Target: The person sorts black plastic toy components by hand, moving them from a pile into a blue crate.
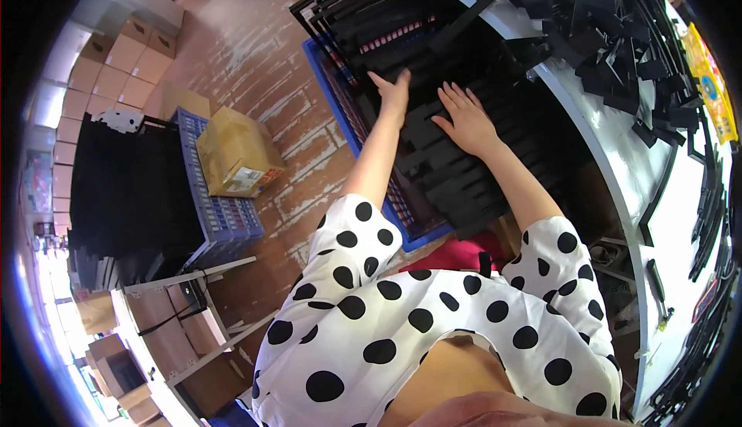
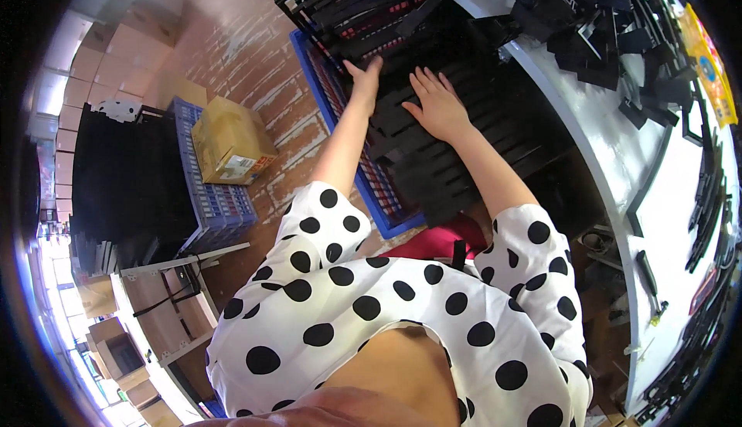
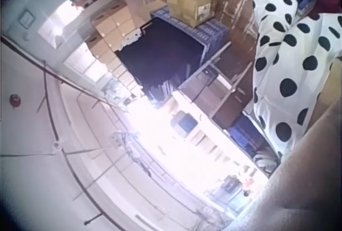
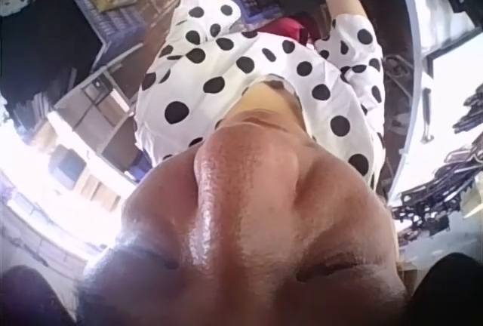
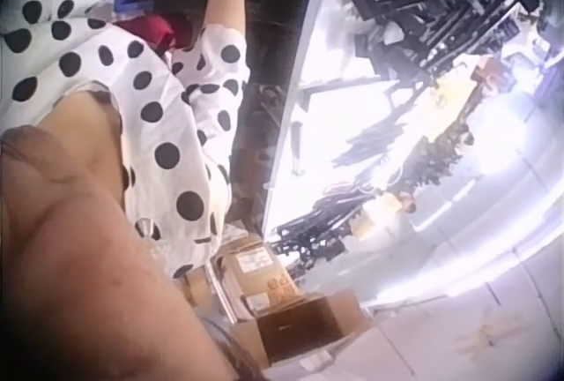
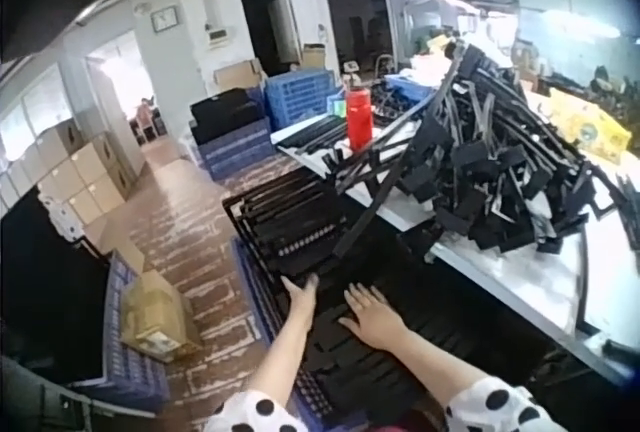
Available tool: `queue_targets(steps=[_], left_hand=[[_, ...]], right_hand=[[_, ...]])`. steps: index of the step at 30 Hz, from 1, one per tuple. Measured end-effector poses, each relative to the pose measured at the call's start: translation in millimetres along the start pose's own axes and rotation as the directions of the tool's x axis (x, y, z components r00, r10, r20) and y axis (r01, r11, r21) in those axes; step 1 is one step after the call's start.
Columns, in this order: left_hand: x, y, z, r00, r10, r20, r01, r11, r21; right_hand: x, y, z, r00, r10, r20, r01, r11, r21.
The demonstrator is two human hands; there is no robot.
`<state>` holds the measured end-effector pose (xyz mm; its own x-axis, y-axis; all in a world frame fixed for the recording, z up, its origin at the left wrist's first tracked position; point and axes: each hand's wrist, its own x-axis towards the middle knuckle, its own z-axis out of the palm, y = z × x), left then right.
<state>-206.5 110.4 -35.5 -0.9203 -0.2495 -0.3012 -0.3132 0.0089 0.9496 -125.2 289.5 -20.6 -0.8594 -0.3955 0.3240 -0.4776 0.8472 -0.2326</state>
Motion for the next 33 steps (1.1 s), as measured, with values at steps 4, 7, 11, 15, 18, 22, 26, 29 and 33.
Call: queue_targets(steps=[4, 7, 11, 15, 18, 22, 26, 29, 33], left_hand=[[-15, -11, -17, 0.98, -0.012, 0.198, -0.002, 0.998, 0.07], [-28, -3, -16, 0.961, -0.079, 0.265, 0.053, 0.993, 0.103], [-34, -12, -14, 0.978, -0.036, 0.206, -0.001, 0.984, 0.18], [-10, -54, -85, 0.937, 0.112, 0.33, 0.003, 0.944, -0.329], [-97, -28, -56, 0.924, 0.171, 0.341, -0.004, 0.899, -0.438], [-132, -89, -56, 0.988, 0.001, 0.153, 0.067, 0.898, -0.436], [-108, -146, -70, 0.958, -0.149, 0.246, 0.269, 0.769, -0.581], [-116, -135, -41, 0.954, -0.234, 0.187, 0.289, 0.888, -0.359], [-109, -139, -79, 0.97, 0.138, -0.2, -0.183, 0.956, -0.228]], right_hand=[[-4, 2, -5, 0.982, 0.139, -0.132, -0.109, 0.971, 0.215], [-2, 6, -4, 0.953, 0.136, -0.271, -0.135, 0.991, 0.023], [-4, -2, -21, 0.967, 0.008, -0.255, -0.031, 0.996, -0.083], [-28, -65, -77, 0.987, -0.09, -0.135, 0.1, 0.993, 0.065], [-108, -44, -110, 0.998, 0.004, -0.055, -0.001, 0.998, 0.059], [-199, -26, -105, 0.869, 0.4, -0.292, -0.361, 0.915, 0.181], [-222, -45, -103, 0.869, 0.396, -0.297, -0.327, 0.91, 0.256], [-180, -55, -113, 0.944, 0.139, -0.298, -0.074, 0.973, 0.219], [-109, -48, -101, 0.938, 0.083, -0.336, -0.001, 0.972, 0.236]])
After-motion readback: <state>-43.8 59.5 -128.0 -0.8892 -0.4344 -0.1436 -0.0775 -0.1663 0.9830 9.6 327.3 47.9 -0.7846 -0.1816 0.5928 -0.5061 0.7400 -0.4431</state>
